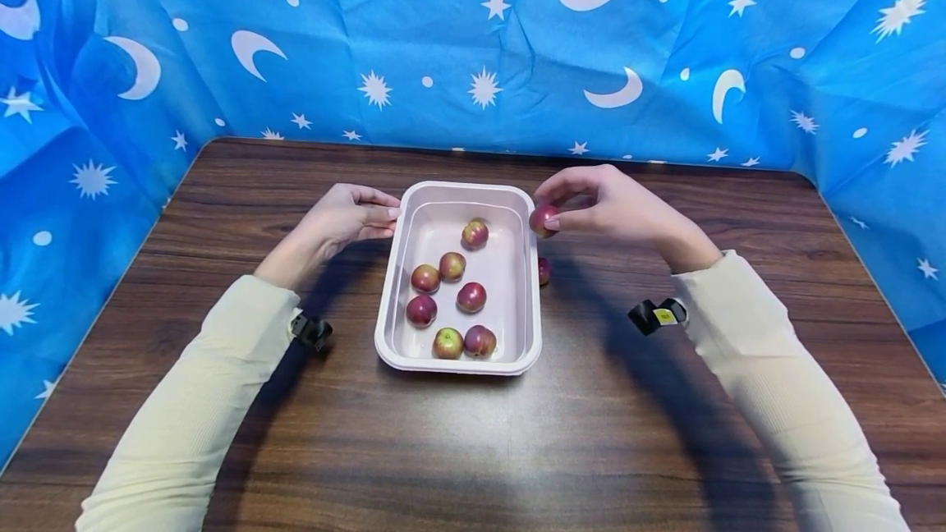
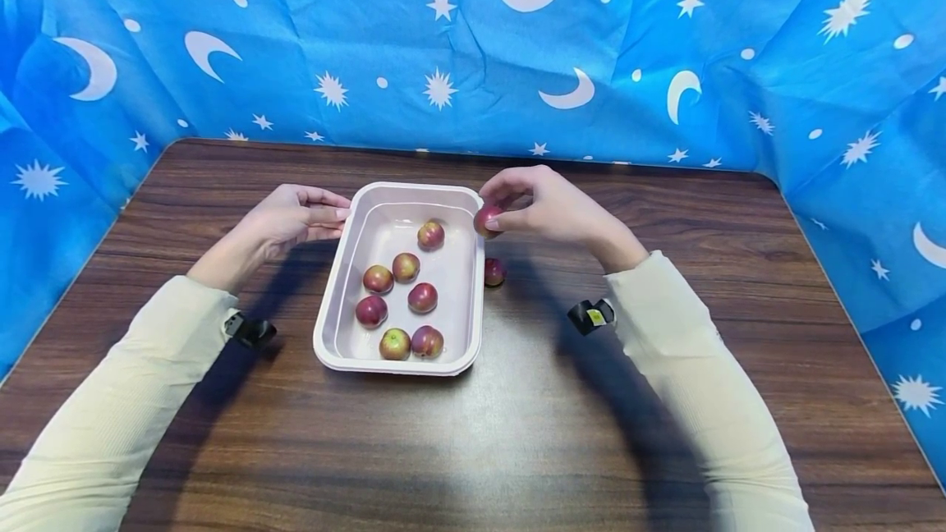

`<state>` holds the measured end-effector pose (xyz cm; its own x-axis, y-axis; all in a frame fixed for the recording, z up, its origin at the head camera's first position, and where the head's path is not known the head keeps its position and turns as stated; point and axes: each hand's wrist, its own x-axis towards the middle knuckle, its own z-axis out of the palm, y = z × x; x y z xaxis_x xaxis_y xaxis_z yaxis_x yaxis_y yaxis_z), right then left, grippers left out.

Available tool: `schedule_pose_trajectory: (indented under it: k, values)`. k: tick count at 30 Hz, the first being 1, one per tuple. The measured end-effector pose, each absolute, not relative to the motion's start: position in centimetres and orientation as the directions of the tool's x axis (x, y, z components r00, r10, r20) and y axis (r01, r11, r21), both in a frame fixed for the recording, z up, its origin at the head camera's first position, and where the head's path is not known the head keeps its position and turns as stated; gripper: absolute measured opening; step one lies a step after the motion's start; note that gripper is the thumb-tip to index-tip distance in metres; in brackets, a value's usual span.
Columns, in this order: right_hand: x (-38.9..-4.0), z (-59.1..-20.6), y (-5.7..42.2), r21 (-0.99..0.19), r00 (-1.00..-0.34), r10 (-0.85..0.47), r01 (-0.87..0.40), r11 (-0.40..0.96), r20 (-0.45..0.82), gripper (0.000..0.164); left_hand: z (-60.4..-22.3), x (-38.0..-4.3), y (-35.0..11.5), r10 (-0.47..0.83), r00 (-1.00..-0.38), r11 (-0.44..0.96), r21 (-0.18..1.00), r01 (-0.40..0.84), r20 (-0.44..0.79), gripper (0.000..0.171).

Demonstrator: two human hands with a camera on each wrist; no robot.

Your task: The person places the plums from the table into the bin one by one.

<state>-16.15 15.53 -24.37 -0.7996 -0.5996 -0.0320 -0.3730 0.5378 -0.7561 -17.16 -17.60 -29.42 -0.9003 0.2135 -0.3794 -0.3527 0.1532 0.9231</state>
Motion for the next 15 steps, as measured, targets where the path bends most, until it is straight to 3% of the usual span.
schedule_pose_trajectory:
  k: [15]
  values:
    - [-16.0,-24.2,13.9,-0.787,-0.749,-0.663,-0.403,0.467,-0.010,0.030,-29.5,-17.2,-17.5,0.211,-0.897,0.157,0.919,-0.362,-0.389,0.031]
